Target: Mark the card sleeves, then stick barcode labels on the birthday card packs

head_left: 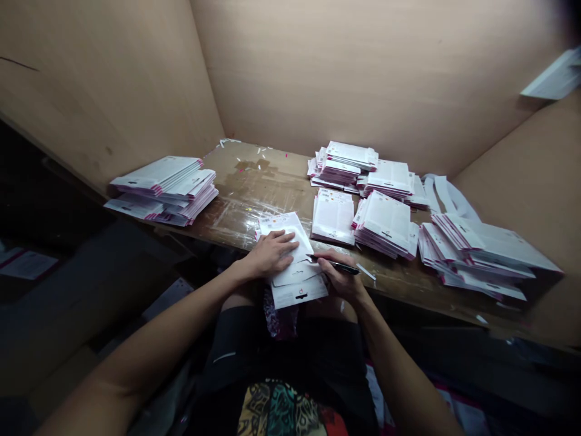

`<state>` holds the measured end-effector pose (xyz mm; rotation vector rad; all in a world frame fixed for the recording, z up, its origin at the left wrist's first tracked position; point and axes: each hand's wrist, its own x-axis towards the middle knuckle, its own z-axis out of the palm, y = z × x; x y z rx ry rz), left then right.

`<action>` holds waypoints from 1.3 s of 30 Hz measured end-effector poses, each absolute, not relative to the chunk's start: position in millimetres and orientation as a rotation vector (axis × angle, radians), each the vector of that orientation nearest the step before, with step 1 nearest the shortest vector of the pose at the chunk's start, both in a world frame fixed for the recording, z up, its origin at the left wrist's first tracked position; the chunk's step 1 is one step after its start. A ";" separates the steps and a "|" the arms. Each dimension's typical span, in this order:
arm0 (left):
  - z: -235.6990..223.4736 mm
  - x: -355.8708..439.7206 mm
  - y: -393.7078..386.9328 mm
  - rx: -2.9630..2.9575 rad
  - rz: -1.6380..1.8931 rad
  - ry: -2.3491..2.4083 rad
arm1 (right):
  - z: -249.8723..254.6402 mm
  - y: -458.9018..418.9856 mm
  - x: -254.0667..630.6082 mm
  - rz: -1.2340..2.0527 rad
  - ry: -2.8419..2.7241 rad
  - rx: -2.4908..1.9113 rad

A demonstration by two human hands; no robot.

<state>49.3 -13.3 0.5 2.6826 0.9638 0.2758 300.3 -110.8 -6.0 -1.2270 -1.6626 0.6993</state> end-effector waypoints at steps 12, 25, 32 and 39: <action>-5.3 66.4 -7.1 2.510 0.482 1.134 | -10.7 -107.5 298.7 0.648 -1.803 -1.295; -0.4 65.5 -7.3 2.499 0.454 1.114 | -11.4 -105.8 302.0 0.750 -1.669 -1.279; -2.2 66.2 -8.3 2.495 0.461 1.120 | -6.6 -103.7 296.0 0.705 -1.811 -1.303; -0.5 67.1 -4.0 2.482 0.466 1.105 | -8.1 -105.6 298.4 0.852 -1.696 -1.189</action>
